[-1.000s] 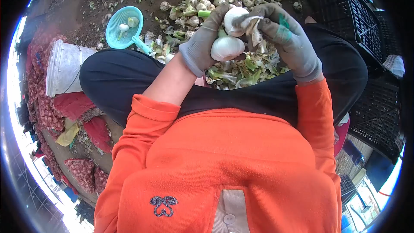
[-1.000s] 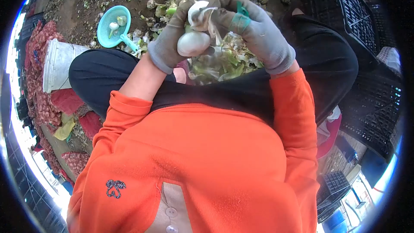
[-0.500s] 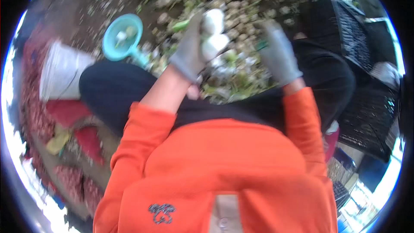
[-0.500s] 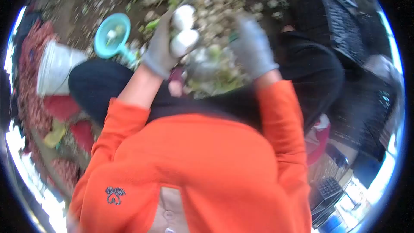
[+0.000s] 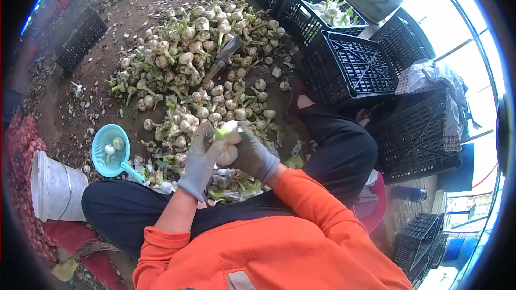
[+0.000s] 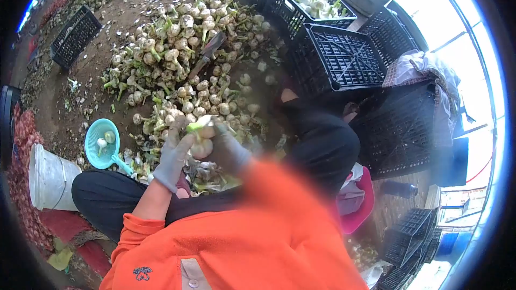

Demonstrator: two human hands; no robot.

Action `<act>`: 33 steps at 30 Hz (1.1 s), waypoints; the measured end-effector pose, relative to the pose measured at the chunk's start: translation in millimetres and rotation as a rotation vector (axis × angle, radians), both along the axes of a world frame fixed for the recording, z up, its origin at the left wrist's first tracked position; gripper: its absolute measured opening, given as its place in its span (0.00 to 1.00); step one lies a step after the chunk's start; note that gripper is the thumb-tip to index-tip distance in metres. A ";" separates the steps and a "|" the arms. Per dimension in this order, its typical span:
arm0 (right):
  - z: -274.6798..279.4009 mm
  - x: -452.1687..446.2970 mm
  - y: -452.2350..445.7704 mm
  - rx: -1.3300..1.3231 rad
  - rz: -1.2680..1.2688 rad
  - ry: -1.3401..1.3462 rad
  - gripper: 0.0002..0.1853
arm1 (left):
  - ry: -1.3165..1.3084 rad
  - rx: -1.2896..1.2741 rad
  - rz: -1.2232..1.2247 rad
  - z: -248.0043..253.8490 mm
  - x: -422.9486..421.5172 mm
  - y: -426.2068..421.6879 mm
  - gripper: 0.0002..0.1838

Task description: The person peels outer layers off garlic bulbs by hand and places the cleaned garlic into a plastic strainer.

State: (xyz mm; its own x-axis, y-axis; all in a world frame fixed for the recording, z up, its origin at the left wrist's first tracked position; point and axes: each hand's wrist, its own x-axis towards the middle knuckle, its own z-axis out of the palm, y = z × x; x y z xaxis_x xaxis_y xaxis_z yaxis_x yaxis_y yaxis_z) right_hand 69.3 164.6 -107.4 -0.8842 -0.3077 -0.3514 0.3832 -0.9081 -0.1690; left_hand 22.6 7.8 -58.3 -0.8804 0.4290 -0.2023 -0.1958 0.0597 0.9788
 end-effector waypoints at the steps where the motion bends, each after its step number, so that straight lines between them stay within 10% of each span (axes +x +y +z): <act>1: 19.7 -2.0 9.7 0.215 -0.022 -0.133 0.35 | -0.145 0.092 0.052 8.0 -1.4 2.3 0.34; 6: 81.6 -73.6 120.3 0.760 -0.499 0.208 0.18 | -0.215 0.136 0.162 2.6 -10.2 -2.0 0.26; 7: 124.1 -84.5 149.9 1.625 -0.548 0.371 0.17 | -0.223 0.141 0.160 2.6 -13.5 -2.6 0.25; 8: 141.9 -103.5 191.1 1.932 -0.675 0.466 0.19 | -0.245 0.134 0.167 2.3 -13.8 -6.2 0.24; 12: 158.6 -165.1 339.3 0.702 -0.617 0.382 0.28 | -0.297 0.262 0.339 -12.1 -24.8 -13.4 0.18; 13: 128.7 -166.3 373.1 0.596 -0.099 0.726 0.24 | -0.352 0.362 0.384 -9.0 -30.2 -14.0 0.16; 17: -6.6 -146.2 260.2 0.916 -0.428 0.031 0.20 | -0.432 0.513 0.545 -3.8 -44.0 -29.4 0.13; 20: -79.6 -106.7 139.7 1.131 -0.174 -0.264 0.16 | -0.398 0.521 0.600 -6.7 -49.0 -43.9 0.13; 23: -159.4 -90.5 128.7 1.758 0.181 -0.042 0.14 | -0.414 0.490 0.671 -6.9 -51.9 -46.7 0.14; 26: -109.8 -107.7 131.6 2.278 0.361 0.058 0.15 | -0.456 0.517 0.673 -7.1 -52.0 -45.8 0.14; 33: -163.7 -132.6 124.0 2.223 0.664 0.201 0.29 | -0.508 0.398 0.633 -16.9 -51.3 -41.1 0.14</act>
State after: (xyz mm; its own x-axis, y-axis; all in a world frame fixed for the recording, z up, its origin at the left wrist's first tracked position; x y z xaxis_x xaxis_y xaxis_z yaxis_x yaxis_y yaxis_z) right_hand -63.3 288.6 -271.1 -0.9143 0.1309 -0.3833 0.2996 0.8554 -0.4226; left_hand -28.6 -33.3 -75.2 -0.8204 0.0159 -0.5716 -0.4915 -0.5305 0.6907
